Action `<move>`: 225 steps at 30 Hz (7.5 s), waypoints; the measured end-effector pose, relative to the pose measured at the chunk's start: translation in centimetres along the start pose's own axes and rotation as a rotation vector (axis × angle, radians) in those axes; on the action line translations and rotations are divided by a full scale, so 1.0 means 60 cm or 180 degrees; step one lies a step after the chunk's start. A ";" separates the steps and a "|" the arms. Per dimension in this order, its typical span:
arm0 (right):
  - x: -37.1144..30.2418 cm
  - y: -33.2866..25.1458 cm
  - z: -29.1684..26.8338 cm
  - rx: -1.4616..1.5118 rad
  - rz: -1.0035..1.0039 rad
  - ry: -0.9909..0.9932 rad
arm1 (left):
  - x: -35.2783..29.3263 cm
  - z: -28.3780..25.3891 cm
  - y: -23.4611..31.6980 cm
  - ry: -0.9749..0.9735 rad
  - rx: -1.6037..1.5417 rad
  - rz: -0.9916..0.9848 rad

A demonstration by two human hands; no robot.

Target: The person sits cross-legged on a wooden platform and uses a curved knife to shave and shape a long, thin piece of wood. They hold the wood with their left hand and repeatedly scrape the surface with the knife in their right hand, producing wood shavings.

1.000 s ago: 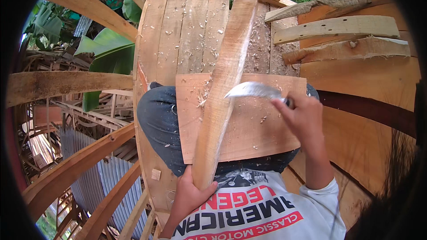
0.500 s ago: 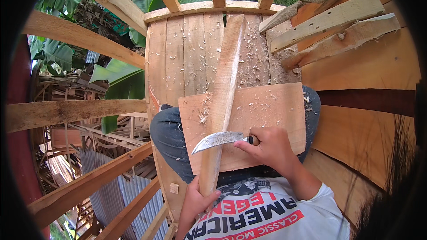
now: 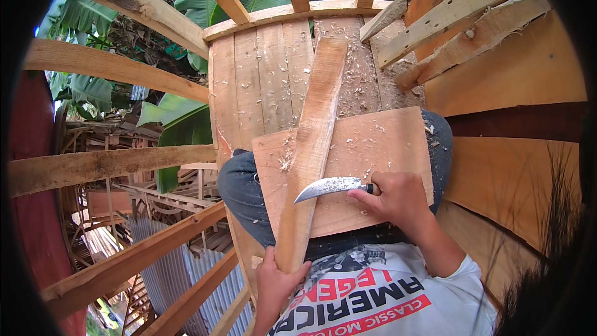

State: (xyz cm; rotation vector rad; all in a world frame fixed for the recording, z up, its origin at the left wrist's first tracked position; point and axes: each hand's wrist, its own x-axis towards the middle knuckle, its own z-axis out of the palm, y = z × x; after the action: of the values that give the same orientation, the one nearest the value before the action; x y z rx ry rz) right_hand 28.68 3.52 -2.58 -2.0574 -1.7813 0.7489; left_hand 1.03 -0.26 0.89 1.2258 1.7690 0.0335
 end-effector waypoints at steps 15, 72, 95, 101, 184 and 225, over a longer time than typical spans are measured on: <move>0.035 0.002 -0.006 -0.0755 -0.0307 -0.0021 | 0.007 -0.006 -0.019 -0.0243 -0.0110 0.0076; 0.043 -0.006 0.016 -0.0993 -0.0493 0.0259 | 0.018 0.003 -0.072 -0.0717 -0.0629 0.0205; 0.094 -0.032 -0.009 -0.1216 -0.0073 0.0555 | 0.022 0.003 -0.080 -0.0944 -0.1154 0.0264; 0.097 -0.031 -0.002 -0.1022 -0.0375 0.0391 | 0.025 -0.001 -0.082 -0.0965 -0.0976 0.0237; 0.030 0.042 -0.006 0.2844 -0.0390 -0.0003 | 0.122 -0.012 0.096 -0.3299 -0.1820 0.0658; 0.011 0.008 -0.065 0.0729 -0.0552 0.0806 | 0.076 -0.069 0.053 -0.1924 -0.0680 0.1143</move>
State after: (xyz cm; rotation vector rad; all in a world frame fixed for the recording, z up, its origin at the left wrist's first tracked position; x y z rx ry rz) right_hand 31.39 4.45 0.23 -1.7389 -1.6247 0.5830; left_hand 0.19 6.54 1.65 1.2202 0.9897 0.0523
